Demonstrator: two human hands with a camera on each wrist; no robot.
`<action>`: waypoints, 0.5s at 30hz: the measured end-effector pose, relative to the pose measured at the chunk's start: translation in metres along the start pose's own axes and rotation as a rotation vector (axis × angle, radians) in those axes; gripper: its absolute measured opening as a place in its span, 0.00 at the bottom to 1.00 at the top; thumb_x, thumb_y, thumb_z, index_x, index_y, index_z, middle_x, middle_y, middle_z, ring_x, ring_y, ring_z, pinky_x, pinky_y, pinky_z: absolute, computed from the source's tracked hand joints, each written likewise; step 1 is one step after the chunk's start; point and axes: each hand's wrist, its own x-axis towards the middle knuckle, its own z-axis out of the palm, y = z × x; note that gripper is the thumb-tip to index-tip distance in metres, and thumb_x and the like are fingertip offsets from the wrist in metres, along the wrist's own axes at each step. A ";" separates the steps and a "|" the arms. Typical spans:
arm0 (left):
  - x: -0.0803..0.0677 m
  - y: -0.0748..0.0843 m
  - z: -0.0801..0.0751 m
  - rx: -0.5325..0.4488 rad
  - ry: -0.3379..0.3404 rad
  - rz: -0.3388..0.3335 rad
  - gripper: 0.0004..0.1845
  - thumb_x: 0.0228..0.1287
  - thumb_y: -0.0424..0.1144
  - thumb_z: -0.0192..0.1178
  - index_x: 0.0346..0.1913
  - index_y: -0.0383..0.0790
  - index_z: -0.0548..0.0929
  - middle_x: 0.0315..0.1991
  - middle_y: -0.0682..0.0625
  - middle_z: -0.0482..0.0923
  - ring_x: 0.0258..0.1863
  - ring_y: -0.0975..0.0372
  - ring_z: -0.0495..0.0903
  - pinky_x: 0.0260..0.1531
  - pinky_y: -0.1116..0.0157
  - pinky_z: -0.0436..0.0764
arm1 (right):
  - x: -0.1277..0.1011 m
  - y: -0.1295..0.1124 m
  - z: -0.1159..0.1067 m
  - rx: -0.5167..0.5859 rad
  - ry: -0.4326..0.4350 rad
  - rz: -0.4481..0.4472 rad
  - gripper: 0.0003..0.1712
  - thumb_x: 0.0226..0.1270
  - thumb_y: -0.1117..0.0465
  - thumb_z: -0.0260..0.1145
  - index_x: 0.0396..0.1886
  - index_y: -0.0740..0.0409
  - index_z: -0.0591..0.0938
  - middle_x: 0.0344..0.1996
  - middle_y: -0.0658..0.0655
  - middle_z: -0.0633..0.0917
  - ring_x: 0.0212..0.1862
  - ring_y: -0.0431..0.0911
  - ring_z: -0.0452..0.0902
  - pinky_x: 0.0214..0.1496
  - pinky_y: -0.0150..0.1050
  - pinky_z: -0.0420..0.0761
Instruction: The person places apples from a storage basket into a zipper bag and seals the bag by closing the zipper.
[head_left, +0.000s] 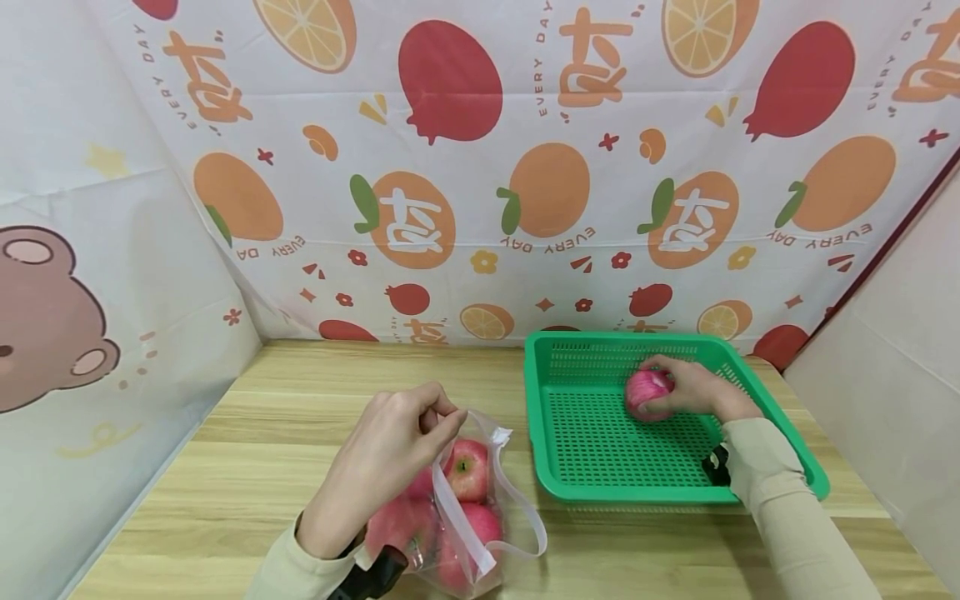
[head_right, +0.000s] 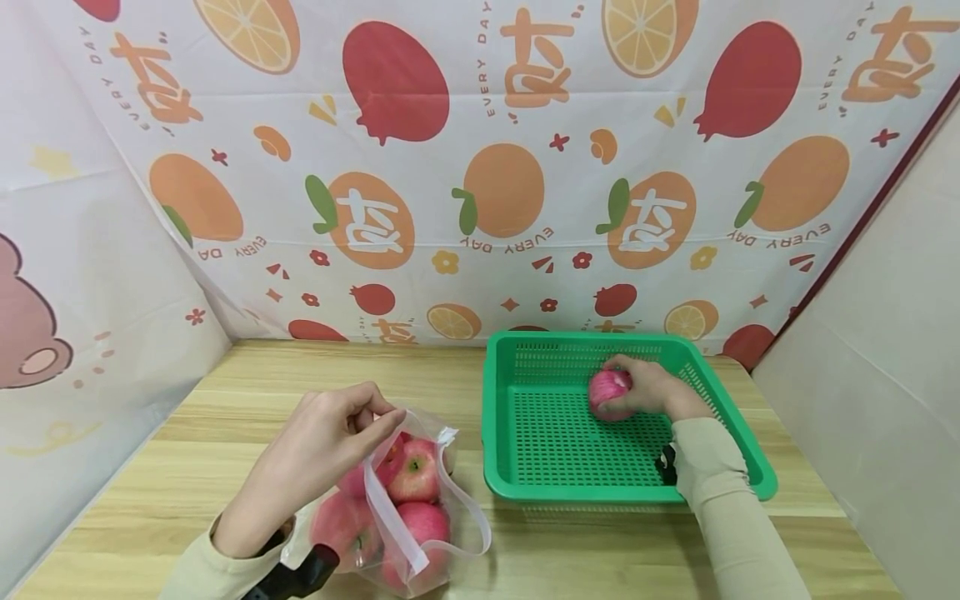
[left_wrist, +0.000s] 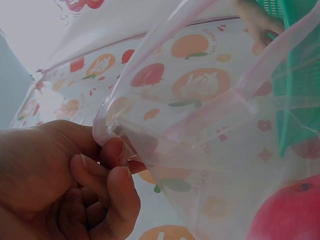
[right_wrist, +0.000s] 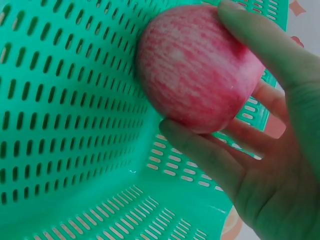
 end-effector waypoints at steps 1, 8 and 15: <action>0.000 0.000 0.000 0.000 0.001 0.001 0.08 0.61 0.31 0.71 0.28 0.44 0.84 0.14 0.63 0.69 0.14 0.73 0.63 0.15 0.72 0.63 | 0.000 -0.001 0.000 0.005 -0.004 -0.007 0.39 0.58 0.47 0.78 0.64 0.56 0.75 0.56 0.67 0.80 0.54 0.60 0.77 0.47 0.51 0.86; 0.001 0.000 0.000 0.002 0.008 0.011 0.08 0.60 0.30 0.71 0.28 0.44 0.84 0.14 0.63 0.69 0.14 0.74 0.63 0.15 0.71 0.64 | 0.001 -0.002 0.002 0.045 -0.007 -0.061 0.37 0.59 0.47 0.78 0.64 0.55 0.75 0.58 0.68 0.79 0.55 0.60 0.77 0.49 0.52 0.85; 0.001 0.000 0.000 0.009 0.009 0.016 0.08 0.61 0.31 0.71 0.28 0.44 0.84 0.14 0.63 0.69 0.14 0.74 0.63 0.15 0.71 0.64 | 0.001 -0.002 0.004 0.078 0.021 -0.126 0.37 0.60 0.49 0.78 0.65 0.55 0.75 0.59 0.67 0.79 0.55 0.59 0.78 0.48 0.49 0.86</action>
